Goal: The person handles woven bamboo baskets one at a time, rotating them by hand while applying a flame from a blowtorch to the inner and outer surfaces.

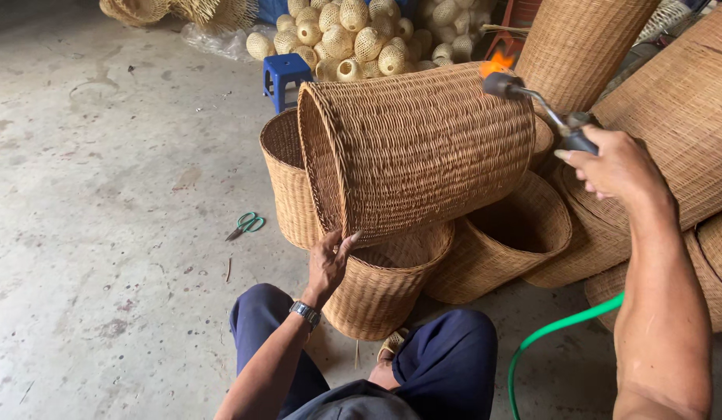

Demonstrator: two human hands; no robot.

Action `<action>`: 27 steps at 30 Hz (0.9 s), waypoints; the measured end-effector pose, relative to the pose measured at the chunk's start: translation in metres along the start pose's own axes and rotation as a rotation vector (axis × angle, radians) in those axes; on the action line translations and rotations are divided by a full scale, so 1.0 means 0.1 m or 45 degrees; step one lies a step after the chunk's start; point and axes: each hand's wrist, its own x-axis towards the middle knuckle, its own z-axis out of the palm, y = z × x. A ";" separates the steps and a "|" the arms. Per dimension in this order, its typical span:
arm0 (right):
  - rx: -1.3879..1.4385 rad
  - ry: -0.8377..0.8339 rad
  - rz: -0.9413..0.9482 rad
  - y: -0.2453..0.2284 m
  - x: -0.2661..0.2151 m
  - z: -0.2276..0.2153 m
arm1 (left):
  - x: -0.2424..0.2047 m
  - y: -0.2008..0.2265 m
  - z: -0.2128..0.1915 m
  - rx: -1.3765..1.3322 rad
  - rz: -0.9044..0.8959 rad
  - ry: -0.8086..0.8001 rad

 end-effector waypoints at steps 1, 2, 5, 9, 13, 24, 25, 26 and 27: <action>-0.020 -0.038 -0.052 -0.11 -0.06 0.02 | 0.01 -0.05 0.03 -0.012 -0.146 -0.092; -0.039 -0.076 -0.103 -0.22 -0.13 0.06 | 0.02 -0.11 0.07 -0.011 -0.152 -0.089; -0.132 -0.145 -0.306 -0.51 -0.34 0.18 | 0.12 -0.36 0.23 0.032 -0.127 -0.004; -0.116 -0.232 -0.386 -0.76 -0.70 0.27 | 0.34 -0.48 0.35 0.044 -0.083 0.046; -0.063 -0.165 -0.642 -0.76 -1.00 0.32 | 0.52 -0.33 0.26 -0.095 -0.187 0.033; -0.090 0.016 -0.765 -0.73 -1.19 0.54 | 0.64 -0.24 0.21 -0.229 -0.026 0.038; -0.027 0.024 -0.963 -0.76 -1.20 0.58 | 0.64 -0.25 0.21 0.013 -0.010 0.089; 0.036 0.028 -1.158 -0.78 -1.22 0.60 | 0.61 -0.27 0.22 0.012 -0.013 0.090; 0.035 0.025 -1.159 -0.81 -1.23 0.63 | 0.59 -0.30 0.24 0.049 -0.284 0.008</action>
